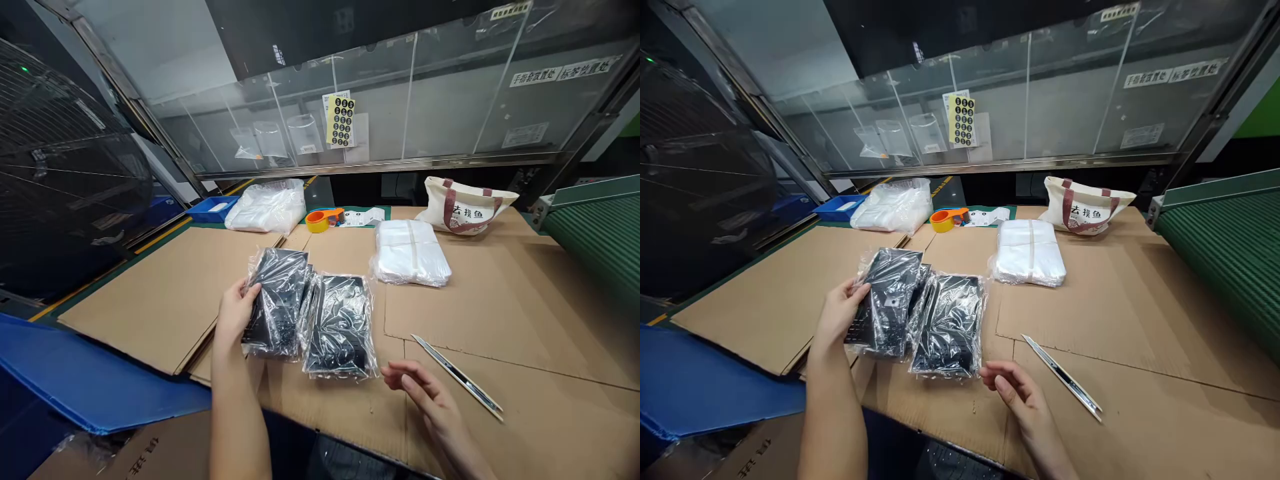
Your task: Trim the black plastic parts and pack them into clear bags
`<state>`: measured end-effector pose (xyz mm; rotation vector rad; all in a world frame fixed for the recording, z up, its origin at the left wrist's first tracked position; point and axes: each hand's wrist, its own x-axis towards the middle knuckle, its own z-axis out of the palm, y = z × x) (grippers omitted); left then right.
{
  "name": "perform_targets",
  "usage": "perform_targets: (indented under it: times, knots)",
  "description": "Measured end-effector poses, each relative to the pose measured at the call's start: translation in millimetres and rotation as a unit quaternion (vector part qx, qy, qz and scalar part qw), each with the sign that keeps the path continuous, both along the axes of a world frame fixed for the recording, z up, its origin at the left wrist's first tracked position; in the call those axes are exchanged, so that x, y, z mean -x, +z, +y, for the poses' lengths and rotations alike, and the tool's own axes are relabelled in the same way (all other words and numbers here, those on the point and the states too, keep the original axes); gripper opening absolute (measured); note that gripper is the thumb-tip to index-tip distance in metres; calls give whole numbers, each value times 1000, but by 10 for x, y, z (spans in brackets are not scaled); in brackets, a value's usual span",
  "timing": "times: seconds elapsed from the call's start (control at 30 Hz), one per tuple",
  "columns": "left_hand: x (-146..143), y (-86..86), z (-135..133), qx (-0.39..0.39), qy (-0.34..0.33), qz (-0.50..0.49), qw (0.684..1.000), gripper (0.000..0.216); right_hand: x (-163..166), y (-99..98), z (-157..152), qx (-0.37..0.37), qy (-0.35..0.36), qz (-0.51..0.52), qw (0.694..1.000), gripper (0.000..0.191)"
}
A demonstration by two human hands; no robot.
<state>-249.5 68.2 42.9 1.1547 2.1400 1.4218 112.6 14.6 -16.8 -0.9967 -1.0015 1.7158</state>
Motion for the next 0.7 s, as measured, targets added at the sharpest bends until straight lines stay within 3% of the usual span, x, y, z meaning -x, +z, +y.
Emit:
perform_targets:
  times: [0.17, 0.37, 0.5, 0.6, 0.7]
  knots:
    - [76, -193, 117, 110, 24, 99, 989, 45, -11, -36, 5, 12, -2, -4, 1000, 36]
    - [-161, -10, -28, 124, 44, 242, 961, 59, -8, -33, -15, 38, -54, -13, 998, 36]
    - [-435, 36, -97, 149, -9, 355, 923, 60, 10, 4, -12, 45, -49, -5, 998, 36]
    - [-595, -60, -114, 180, -36, 425, 887, 59, -13, -34, 1, 44, -32, -4, 999, 36]
    - [-748, -152, -190, 141, -58, 486, 861, 58, -60, -117, 17, 36, -18, -12, 999, 36]
